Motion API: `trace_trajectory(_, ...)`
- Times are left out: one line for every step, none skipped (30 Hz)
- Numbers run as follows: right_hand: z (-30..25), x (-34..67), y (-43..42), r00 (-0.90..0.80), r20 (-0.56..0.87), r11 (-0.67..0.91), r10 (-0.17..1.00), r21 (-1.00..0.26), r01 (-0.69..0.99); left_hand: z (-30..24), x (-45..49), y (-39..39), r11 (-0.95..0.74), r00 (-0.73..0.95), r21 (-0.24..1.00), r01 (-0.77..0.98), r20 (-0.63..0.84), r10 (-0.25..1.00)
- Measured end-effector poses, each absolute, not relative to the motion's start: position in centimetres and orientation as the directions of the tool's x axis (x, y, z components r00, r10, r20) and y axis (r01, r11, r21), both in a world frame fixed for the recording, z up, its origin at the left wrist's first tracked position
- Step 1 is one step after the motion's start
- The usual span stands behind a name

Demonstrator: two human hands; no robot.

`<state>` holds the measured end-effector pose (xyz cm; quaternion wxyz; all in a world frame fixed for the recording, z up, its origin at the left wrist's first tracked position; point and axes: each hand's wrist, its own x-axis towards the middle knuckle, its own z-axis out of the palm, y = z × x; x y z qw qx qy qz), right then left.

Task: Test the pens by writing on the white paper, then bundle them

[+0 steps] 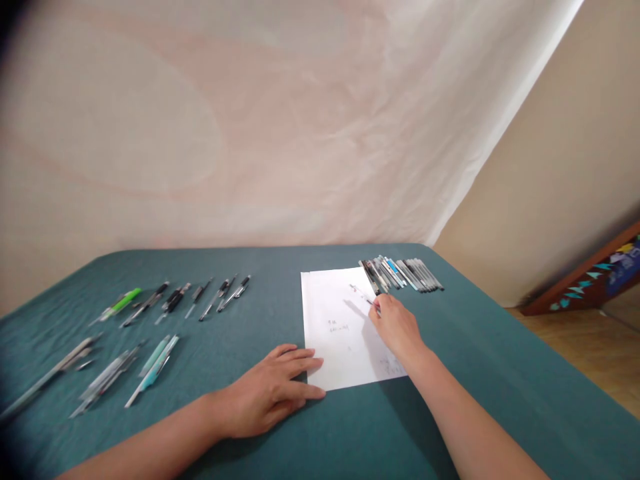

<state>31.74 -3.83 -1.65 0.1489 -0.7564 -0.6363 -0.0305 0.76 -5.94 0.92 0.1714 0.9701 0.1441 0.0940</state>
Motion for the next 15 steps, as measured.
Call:
trace_trajectory(-1.8, 32.3, -3.6, 0.225, 0.243, -0.18, 0.944, -0.192, 0.965, 0.9, 0.7, -5.9, -0.9, 0.941, 0.36, 0.246, 0.132, 0.31)
trace_trajectory(-2.0, 32.8, -3.4, 0.253, 0.237, -0.207, 0.938, -0.202, 0.957, 0.9, 0.7, -5.9, -0.9, 0.942, 0.359, 0.246, 0.132, 0.31)
trace_trajectory(-2.2, 33.2, -3.2, 0.271, 0.219, -0.224, 0.938, -0.217, 0.95, 0.9, 0.7, -5.9, -0.901, 0.942, 0.357, 0.246, 0.133, 0.31)
trace_trajectory(-2.4, 33.4, -3.1, 0.28, 0.198, -0.231, 0.939, -0.237, 0.944, 1.0, 0.7, -6.0, -0.902, 0.941, 0.355, 0.247, 0.133, 0.31)
trace_trajectory(-2.7, 33.6, -3.0, 0.284, 0.181, -0.232, 0.941, -0.263, 0.936, 1.0, 0.7, -6.0, -0.902, 0.941, 0.353, 0.248, 0.135, 0.311)
trace_trajectory(-2.8, 33.6, -2.9, 0.284, 0.17, -0.226, 0.944, -0.294, 0.929, 1.0, 0.7, -6.0, -0.902, 0.94, 0.353, 0.249, 0.137, 0.314)
trace_trajectory(-3.0, 33.5, -2.8, 0.28, 0.165, -0.216, 0.946, -0.328, 0.92, 1.0, 0.7, -6.0, -0.902, 0.939, 0.354, 0.25, 0.141, 0.315)
trace_trajectory(-3.2, 33.4, -2.8, 0.276, 0.165, -0.202, 0.947, -0.362, 0.91, 1.0, 0.8, -6.1, -0.901, 0.937, 0.355, 0.25, 0.145, 0.318)
trace_trajectory(-3.3, 33.3, -2.7, 0.269, 0.168, -0.185, 0.948, -0.397, 0.899, 1.0, 0.8, -6.1, -0.899, 0.935, 0.357, 0.252, 0.15, 0.321)
trace_trajectory(-3.4, 33.1, -2.7, 0.262, 0.175, -0.165, 0.949, -0.432, 0.886, 1.0, 0.8, -6.1, -0.898, 0.932, 0.36, 0.255, 0.155, 0.327)
trace_trajectory(-3.5, 33.1, -2.7, 0.263, 0.181, -0.15, 0.947, -0.477, 0.866, 0.9, 0.9, -6.2, -0.896, 0.93, 0.361, 0.258, 0.159, 0.332)
trace_trajectory(-3.5, 33.1, -2.6, 0.274, 0.184, -0.141, 0.944, -0.527, 0.838, 0.9, 0.9, -6.2, -0.895, 0.927, 0.362, 0.262, 0.163, 0.337)
trace_trajectory(-3.5, 33.2, -2.5, 0.293, 0.182, -0.14, 0.939, -0.576, 0.806, 0.9, 0.9, -6.1, -0.894, 0.925, 0.362, 0.265, 0.167, 0.342)
trace_trajectory(-3.5, 33.3, -2.5, 0.317, 0.172, -0.147, 0.933, -0.62, 0.771, 0.9, 0.9, -6.1, -0.894, 0.923, 0.361, 0.267, 0.171, 0.345)
trace_trajectory(-3.5, 33.5, -2.4, 0.34, 0.155, -0.16, 0.927, -0.658, 0.736, 0.8, 0.9, -6.1, -0.894, 0.922, 0.361, 0.266, 0.174, 0.345)
